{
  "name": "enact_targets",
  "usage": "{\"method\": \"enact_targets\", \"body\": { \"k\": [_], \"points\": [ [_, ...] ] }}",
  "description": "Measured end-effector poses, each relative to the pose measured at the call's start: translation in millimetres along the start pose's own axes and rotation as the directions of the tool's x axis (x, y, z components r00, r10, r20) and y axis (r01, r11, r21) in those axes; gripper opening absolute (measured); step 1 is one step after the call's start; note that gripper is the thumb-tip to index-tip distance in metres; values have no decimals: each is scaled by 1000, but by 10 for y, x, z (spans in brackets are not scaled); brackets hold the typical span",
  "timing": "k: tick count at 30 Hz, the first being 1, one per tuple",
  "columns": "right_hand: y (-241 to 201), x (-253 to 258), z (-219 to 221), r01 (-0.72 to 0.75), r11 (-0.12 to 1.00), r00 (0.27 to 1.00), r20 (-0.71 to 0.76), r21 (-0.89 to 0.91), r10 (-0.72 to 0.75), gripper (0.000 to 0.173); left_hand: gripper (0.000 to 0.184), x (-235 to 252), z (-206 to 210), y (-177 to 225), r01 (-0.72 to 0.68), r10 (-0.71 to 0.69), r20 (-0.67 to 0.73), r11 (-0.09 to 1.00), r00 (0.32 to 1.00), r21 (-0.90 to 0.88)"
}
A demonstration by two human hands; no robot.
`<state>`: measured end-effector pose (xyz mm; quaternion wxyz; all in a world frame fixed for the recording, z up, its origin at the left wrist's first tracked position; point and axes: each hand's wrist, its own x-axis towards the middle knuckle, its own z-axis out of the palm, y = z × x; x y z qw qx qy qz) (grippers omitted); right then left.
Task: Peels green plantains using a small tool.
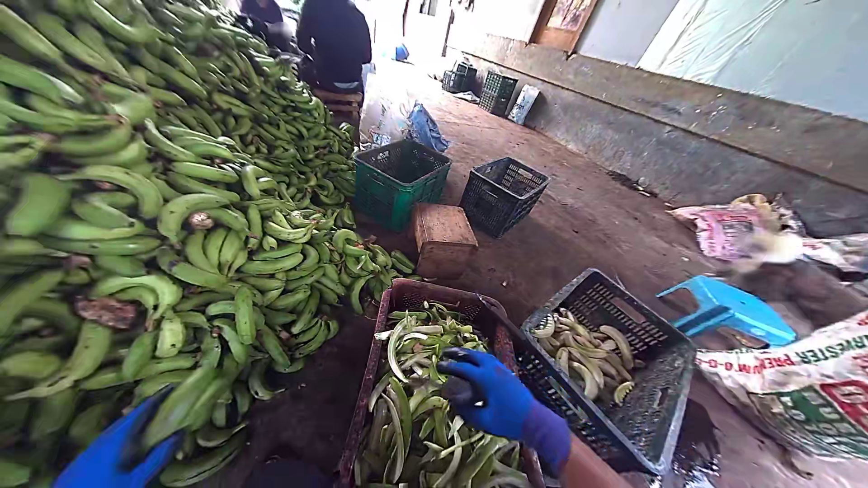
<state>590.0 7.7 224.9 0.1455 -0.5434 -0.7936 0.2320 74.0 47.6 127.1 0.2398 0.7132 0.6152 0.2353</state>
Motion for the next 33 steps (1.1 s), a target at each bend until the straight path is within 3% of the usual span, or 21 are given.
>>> {"method": "enact_targets", "body": {
  "k": [2, 3, 6, 8, 10, 11, 12, 14, 15, 17, 19, 21, 23, 24, 26, 27, 28, 29, 31, 33],
  "points": [
    [-245, 142, 91, 154, 988, 987, 60, -17, -152, 56, 74, 257, -115, 938, -207, 206, -29, 978, 978, -9],
    [-348, 175, 131, 230, 973, 973, 45, -31, -228, 57, 71, 345, -103, 1346, -351, 351, -66, 936, 934, 19],
    [-471, 156, 162, 432, 895, 886, -135, -111, -444, 60, 61, 460, -18, 2359, -688, 688, -19, 726, 726, -6],
    [-457, 53, 112, 517, 851, 816, -244, -97, -524, 55, 58, 424, 78, 2805, -786, 791, 22, 610, 612, -101],
    [-432, -64, 19, 554, 827, 818, -250, 97, -518, 50, 56, 407, 229, 3038, -810, 816, -86, 545, 572, -216],
    [-424, -120, -5, 526, 811, 849, -225, 255, -479, 49, 56, 410, 311, 3080, -781, 777, -172, 538, 605, -319],
    [-420, -163, 0, 481, 779, 876, -204, 401, -436, 50, 55, 415, 396, 3090, -703, 684, -251, 529, 685, -476],
    [-463, -248, 44, 408, 752, 913, -222, 518, -343, 48, 41, 494, 583, 3070, -416, 293, -318, 391, 902, -821],
    [-488, -293, 40, 364, 784, 931, -214, 503, -295, 46, 29, 629, 649, 2990, -300, 80, -289, 260, 954, -918],
    [-488, -403, 17, 260, 854, 966, -112, 450, -235, 43, 38, 972, 600, 2682, -224, -244, -216, -6, 945, -975],
    [-484, -447, 3, 129, 924, 983, 79, 360, -168, 43, 42, 1215, 458, 2431, -259, -364, -186, -162, 912, -952],
    [-407, -338, 71, 35, 963, 976, 197, 266, -90, 48, 45, 1165, 504, 2522, -223, -316, -169, -143, 934, -964],
    [-318, -193, 134, -53, 927, 990, 143, 372, -1, 60, 49, 992, 782, 2804, -161, -213, -147, -52, 966, -986],
    [-287, -161, 162, -59, 850, 998, 53, 523, 37, 63, 49, 882, 981, 2918, -139, -156, -138, 5, 978, -990],
    [-260, -76, 232, 19, 558, 980, -125, 830, 152, 63, 55, 709, 1290, 3016, -92, -17, -97, 174, 995, -980],
    [-246, -16, 241, 87, 416, 955, -194, 905, 223, 63, 58, 662, 1335, 3061, -66, 11, -66, 243, 998, -968],
    [-226, 26, 201, 139, 344, 932, -240, 928, 272, 62, 60, 641, 1326, 3092, -68, 27, -63, 293, 998, -954],
    [-215, 45, 128, 156, 367, 906, -281, 917, 317, 59, 62, 641, 1296, 3097, -99, 43, -90, 331, 995, -939],
    [-164, 35, -30, 90, 606, 874, -354, 791, 333, 60, 67, 659, 1227, 3082, -176, 76, -159, 406, 984, -897],
    [-137, 12, -115, -75, 818, 855, -385, 571, 347, 63, 69, 651, 1194, 3055, -231, 120, -197, 497, 973, -836]
  ]
}}
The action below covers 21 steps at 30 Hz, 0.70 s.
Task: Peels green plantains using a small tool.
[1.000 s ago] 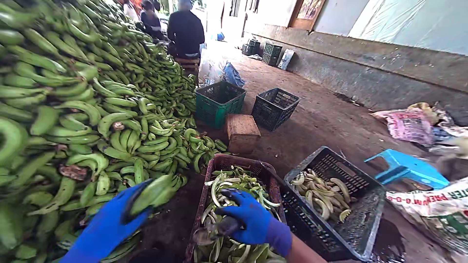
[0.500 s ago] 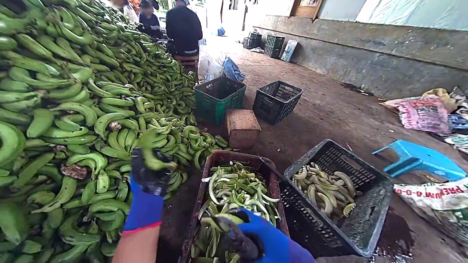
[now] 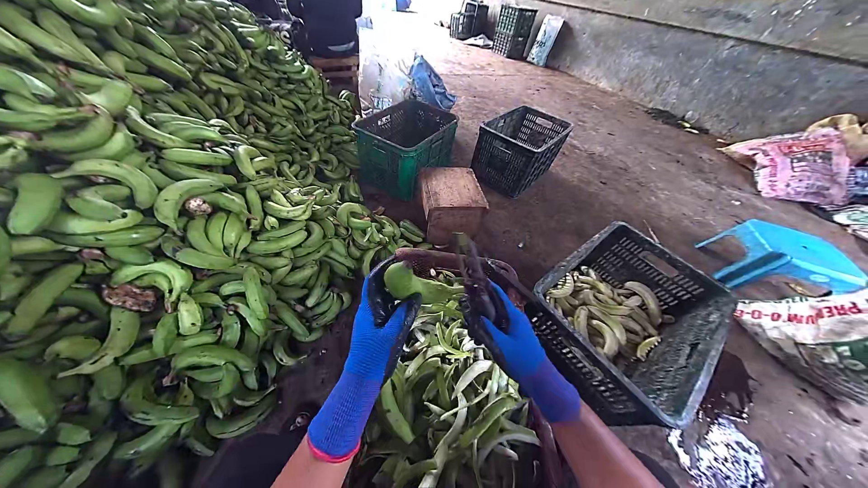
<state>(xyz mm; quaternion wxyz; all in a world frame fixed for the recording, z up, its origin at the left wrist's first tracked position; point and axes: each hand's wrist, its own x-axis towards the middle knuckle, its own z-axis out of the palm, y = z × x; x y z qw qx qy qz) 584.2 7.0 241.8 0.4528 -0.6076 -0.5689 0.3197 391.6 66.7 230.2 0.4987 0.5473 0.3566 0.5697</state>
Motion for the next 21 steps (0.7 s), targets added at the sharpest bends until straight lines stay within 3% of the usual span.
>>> {"method": "enact_targets", "body": {
  "k": [3, 5, 6, 7, 8, 9, 10, 11, 13, 15, 18, 19, 21],
  "points": [
    [18, -77, 27, 34, 985, 992, -115, -169, -54, 56, 60, -16, -20, -107, -112, 118, -9, 963, 993, 244],
    [21, -159, 29, 169, 975, 965, -175, -147, -194, 50, 55, -21, -2, -133, -138, 148, -16, 951, 989, 275],
    [10, -189, 8, 162, 972, 972, -141, -171, -187, 48, 54, -26, 15, -137, -151, 160, -17, 955, 987, 255],
    [4, -198, -23, 53, 966, 997, -34, -251, -63, 46, 54, -40, 31, -136, -169, 174, -7, 964, 985, 204],
    [9, -149, -53, -127, 921, 972, 137, -368, 189, 45, 54, -56, 35, -134, -187, 186, 22, 973, 982, 136],
    [93, -50, -49, -248, 843, 870, 273, -477, 411, 46, 55, -58, 16, -138, -190, 187, 70, 980, 980, 50],
    [201, 14, -28, -293, 802, 791, 339, -521, 509, 47, 59, -42, -18, -123, -148, 152, 122, 988, 981, -42],
    [264, 31, -31, -299, 811, 777, 364, -503, 513, 47, 63, -15, -50, -103, -87, 103, 161, 991, 982, -106],
    [312, -24, -115, -186, 913, 884, 342, -364, 317, 46, 66, 11, -79, -77, 45, -25, 141, 988, 990, -146],
    [343, -87, -161, 62, 968, 955, 297, -245, 14, 51, 53, 51, -102, -43, 125, -120, 63, 988, 991, -94],
    [384, -158, -126, 454, 830, 887, 259, -324, -383, 50, 45, 81, -82, -35, 168, -162, 63, 980, 985, -104],
    [384, -148, -103, 514, 778, 856, 265, -361, -443, 49, 45, 50, -56, -20, 180, -169, 94, 976, 981, -125],
    [324, -74, -87, 495, 745, 869, 232, -447, -438, 46, 45, -60, 11, 59, 236, -221, 139, 967, 965, -99]
  ]
}}
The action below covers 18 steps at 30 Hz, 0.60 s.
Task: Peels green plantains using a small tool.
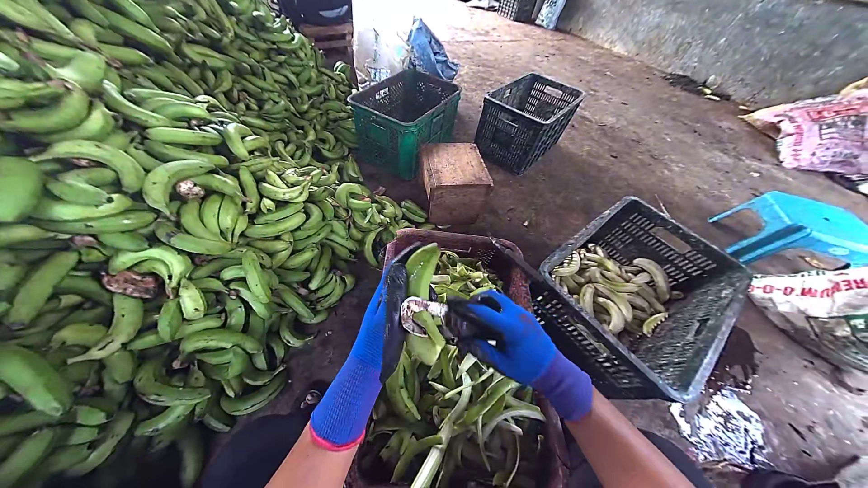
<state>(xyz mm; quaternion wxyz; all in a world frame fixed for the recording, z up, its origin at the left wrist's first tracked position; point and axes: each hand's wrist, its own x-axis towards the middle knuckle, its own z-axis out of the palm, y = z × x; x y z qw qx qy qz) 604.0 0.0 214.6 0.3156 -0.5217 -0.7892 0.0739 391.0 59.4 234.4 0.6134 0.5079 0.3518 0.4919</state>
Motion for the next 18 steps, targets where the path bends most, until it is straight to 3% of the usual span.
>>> {"method": "enact_targets", "body": {
  "k": [2, 4, 8, 11, 13, 15, 16, 18],
  "points": [
    [87, 141, -61, -100, 986, 992, -94, -131, 89, 44, 45, -86, 71, 64, 79, -80, 10, 994, 997, 73],
    [188, 244, -143, -224, 954, 967, -167, -201, 193, 48, 40, -99, 90, 124, 188, -189, 30, 982, 982, 31],
    [220, 265, -319, -453, 883, 890, -115, -123, 441, 59, 40, -33, -37, 151, 323, -298, 184, 938, 937, -126],
    [162, 130, -252, -384, 923, 923, -1, -4, 384, 57, 40, 47, -107, 80, 109, -109, -11, 993, 994, 34],
    [42, 22, -127, -284, 952, 956, 105, 117, 273, 53, 44, 93, -149, 5, -28, 83, -159, 947, 984, 320],
    [-85, -28, -18, -161, 970, 981, 138, 181, 137, 52, 50, 120, -165, -46, -123, 242, -207, 878, 948, 462],
    [-116, -15, 12, -131, 976, 985, 134, 174, 108, 51, 51, 116, -160, -62, -152, 281, -210, 865, 937, 478],
    [-76, 79, 4, -125, 988, 990, 79, 87, 119, 47, 49, 31, -117, -31, -127, 206, -155, 904, 966, 408]
  ]
}}
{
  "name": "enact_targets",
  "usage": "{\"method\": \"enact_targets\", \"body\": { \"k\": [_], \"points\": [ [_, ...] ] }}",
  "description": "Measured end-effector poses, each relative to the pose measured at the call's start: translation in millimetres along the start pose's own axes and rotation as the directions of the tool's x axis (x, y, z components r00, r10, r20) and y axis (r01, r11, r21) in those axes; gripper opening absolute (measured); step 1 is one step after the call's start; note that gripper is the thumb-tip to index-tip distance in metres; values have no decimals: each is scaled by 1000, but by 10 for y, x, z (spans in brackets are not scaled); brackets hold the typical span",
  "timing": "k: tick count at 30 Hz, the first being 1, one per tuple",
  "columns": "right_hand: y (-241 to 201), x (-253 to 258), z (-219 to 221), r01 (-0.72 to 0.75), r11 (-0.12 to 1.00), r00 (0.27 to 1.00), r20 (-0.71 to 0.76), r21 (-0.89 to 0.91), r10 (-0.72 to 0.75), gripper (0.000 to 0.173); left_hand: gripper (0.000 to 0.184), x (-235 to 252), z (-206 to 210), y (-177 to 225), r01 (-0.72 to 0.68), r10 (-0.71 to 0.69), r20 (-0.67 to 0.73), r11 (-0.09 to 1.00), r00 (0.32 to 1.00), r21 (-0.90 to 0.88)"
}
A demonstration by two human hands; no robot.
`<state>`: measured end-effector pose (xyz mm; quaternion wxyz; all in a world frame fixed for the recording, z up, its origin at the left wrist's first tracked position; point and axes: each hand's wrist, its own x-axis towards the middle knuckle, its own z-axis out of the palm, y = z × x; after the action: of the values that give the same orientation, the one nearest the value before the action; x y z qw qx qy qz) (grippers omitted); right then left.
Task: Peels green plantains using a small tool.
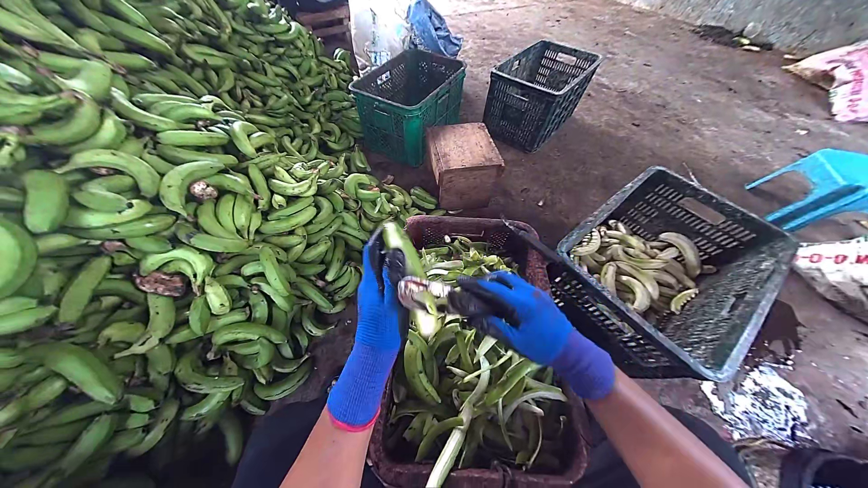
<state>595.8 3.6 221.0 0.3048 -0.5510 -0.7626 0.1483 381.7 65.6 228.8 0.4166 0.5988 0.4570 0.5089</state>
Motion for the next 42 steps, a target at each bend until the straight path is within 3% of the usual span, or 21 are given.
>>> {"method": "enact_targets", "body": {
  "k": [3, 5, 8, 10, 12, 14, 16, 17, 19, 20, 22, 24, 25, 27, 29, 32, 34, 36, 39, 40, 42],
  "points": [
    [205, 210, -209, -41, 991, 982, -185, -127, 17, 48, 48, -120, -28, 175, 169, -132, 393, 984, 910, -62],
    [300, 247, -355, -112, 983, 965, -251, -148, 73, 51, 51, -115, -4, 177, 260, -191, 523, 964, 831, -61],
    [245, 137, -270, -77, 991, 977, -205, -109, 53, 52, 43, -40, 80, 19, 279, -208, 314, 939, 926, -203],
    [144, 17, -61, 17, 997, 995, -99, -74, -24, 49, 45, 31, 110, -52, 203, -189, 76, 935, 979, -289],
    [72, -33, 72, 101, 992, 992, -71, -79, -107, 48, 46, 84, 142, -46, 96, -138, -103, 936, 985, -339],
    [77, 15, 37, 126, 989, 988, -79, -80, -132, 45, 44, 41, 147, 34, 85, -134, -100, 917, 986, -390],
    [143, 117, -86, 84, 994, 992, -93, -63, -90, 45, 41, -44, 73, 86, 205, -166, 129, 890, 978, -408],
    [194, 173, -167, 34, 999, 995, -96, -41, -37, 48, 38, -75, 29, 112, 293, -193, 289, 885, 938, -362],
    [327, 243, -298, -75, 997, 994, -81, -17, 73, 52, 43, -95, -13, 189, 396, -220, 585, 898, 781, -192],
    [370, 249, -321, -109, 994, 991, -82, -17, 107, 53, 47, -92, 3, 197, 407, -224, 648, 902, 728, -146],
    [324, 205, -274, -118, 993, 990, -85, -18, 116, 52, 44, -60, 55, 52, 397, -212, 592, 895, 778, -202],
    [209, 112, -106, -37, 998, 996, -77, -51, 33, 50, 33, -35, 101, -133, 311, -162, 357, 857, 920, -411],
    [167, 65, -14, 22, 997, 997, -77, -74, -28, 48, 35, 18, 152, -132, 332, -243, 230, 766, 942, -551],
    [125, 9, 117, 115, 983, 985, -109, -146, -131, 44, 39, 134, 202, -124, 297, -370, 52, 645, 927, -704],
    [107, 21, 143, 118, 975, 977, -153, -188, -147, 43, 39, 170, 220, -118, 213, -367, -47, 632, 929, -745],
    [113, 95, 13, 42, 988, 981, -180, -146, -68, 46, 37, 120, 221, -72, 197, -249, 19, 716, 968, -670],
    [155, 150, -153, -53, 995, 990, -138, -83, 41, 50, 34, 41, 204, 13, 277, -216, 179, 827, 960, -489],
    [243, 197, -302, -125, 992, 992, -33, -9, 125, 50, 37, -30, 141, 105, 348, -198, 484, 905, 852, -243],
    [362, 241, -350, -231, 969, 970, 99, 86, 222, 42, 59, -33, 143, 195, 328, -215, 785, 945, 581, 16],
    [382, 242, -319, -263, 961, 961, 106, 84, 254, 42, 60, -33, 166, 160, 353, -241, 779, 935, 579, 28],
    [348, 210, -234, -244, 969, 968, 67, 27, 242, 44, 44, -42, 228, 24, 462, -304, 621, 880, 723, -107]
  ]
}}
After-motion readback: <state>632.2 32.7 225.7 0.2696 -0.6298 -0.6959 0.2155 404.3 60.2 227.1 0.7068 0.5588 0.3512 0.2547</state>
